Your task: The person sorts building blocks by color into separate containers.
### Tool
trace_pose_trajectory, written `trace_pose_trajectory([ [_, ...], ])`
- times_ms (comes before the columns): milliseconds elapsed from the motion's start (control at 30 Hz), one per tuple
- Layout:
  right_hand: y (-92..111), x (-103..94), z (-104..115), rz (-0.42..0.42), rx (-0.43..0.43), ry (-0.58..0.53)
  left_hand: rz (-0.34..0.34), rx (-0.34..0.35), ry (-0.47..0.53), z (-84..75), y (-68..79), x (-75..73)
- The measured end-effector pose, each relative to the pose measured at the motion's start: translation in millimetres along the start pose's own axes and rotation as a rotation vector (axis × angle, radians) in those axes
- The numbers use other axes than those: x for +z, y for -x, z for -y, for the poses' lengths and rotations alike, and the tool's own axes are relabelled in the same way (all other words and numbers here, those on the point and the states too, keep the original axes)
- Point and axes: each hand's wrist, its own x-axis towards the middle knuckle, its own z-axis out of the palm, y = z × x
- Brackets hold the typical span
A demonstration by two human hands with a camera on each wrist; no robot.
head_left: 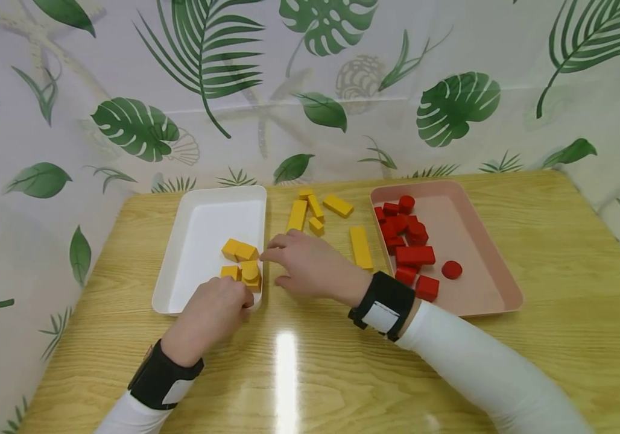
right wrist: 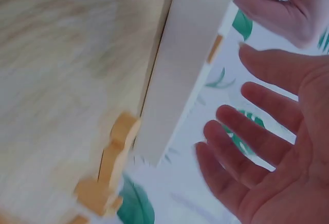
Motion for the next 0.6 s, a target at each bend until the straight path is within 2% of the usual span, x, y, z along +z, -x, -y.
trace_pose_trajectory([
  [200, 40, -5.5, -23, 0.035, 0.023, 0.027, 0.008, 0.005, 0.013, -1.7, -0.4, 0.7],
  [367, 75, -4.3, -40, 0.124, 0.098, 0.016, 0.007, -0.007, 0.026, -3.1, -0.4, -1.1],
  [467, 88, -2.5, -44, 0.164, 0.128, 0.019, 0.009, -0.016, 0.022, -2.4, 0.2, -2.7],
  [600, 97, 2.8, -44, 0.172, 0.125, 0.031, 0.004, -0.005, 0.012, -1.5, 0.4, -2.7],
])
